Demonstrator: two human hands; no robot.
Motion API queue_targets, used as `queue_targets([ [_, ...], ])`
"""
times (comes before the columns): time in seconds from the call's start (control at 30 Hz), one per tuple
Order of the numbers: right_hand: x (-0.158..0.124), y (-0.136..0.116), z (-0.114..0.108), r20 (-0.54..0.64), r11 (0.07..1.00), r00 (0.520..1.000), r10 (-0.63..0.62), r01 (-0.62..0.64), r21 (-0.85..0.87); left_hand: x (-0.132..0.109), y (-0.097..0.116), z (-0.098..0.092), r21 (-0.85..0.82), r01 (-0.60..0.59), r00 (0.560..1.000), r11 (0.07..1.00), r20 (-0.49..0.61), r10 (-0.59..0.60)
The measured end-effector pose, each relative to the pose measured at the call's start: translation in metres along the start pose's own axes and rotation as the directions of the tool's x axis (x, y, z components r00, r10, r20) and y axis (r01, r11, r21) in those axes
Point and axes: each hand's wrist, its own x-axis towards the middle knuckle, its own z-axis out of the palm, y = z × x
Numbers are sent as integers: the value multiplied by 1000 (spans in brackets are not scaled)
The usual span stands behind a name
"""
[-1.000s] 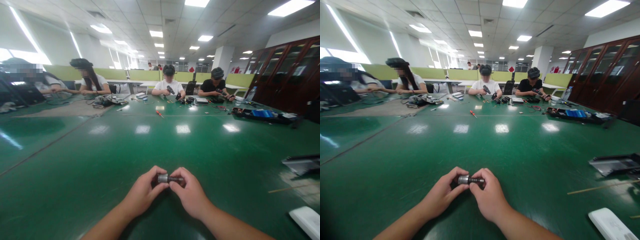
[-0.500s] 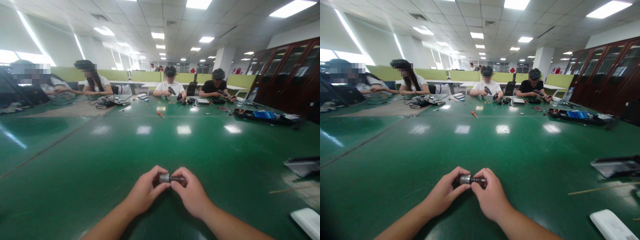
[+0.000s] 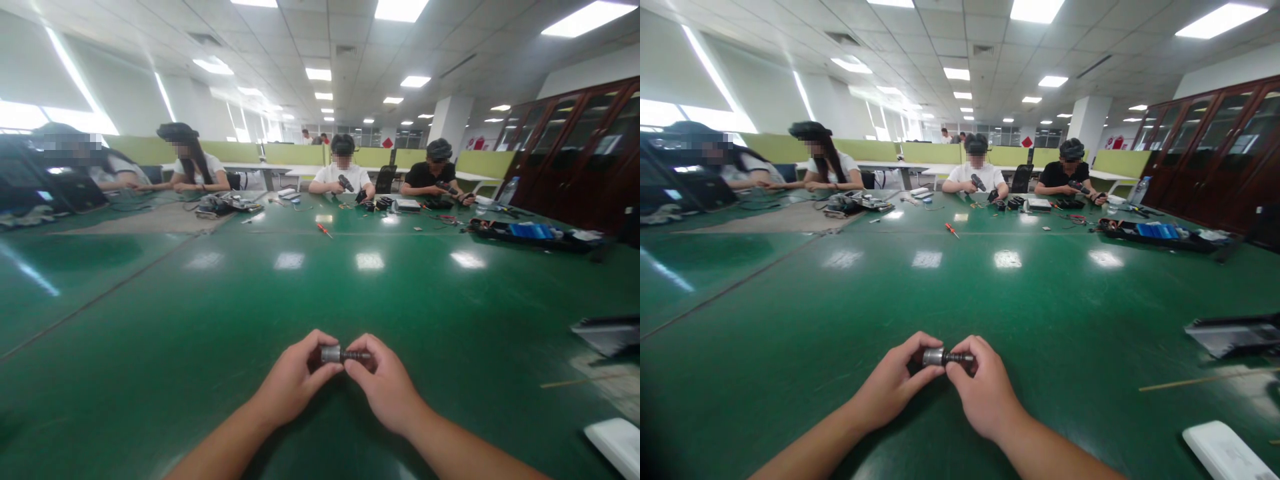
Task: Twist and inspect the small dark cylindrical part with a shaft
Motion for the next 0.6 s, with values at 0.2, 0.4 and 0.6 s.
queue_targets([
  [0.2, 0, -2, -1, 5, 1000, 1000, 4, -4, 4, -1, 0, 1, 2, -6, 1000, 1000, -7, 6],
  [0.4, 0, -3, 0, 8, 1000, 1000, 3, -4, 20, 0, 1, 0, 11, 0, 1000, 1000, -17, 0],
  [0.6, -1, -5, 1, 3, 999, 1000, 17, -17, 43, 0, 0, -1, -1, -10, 1000, 1000, -12, 10],
])
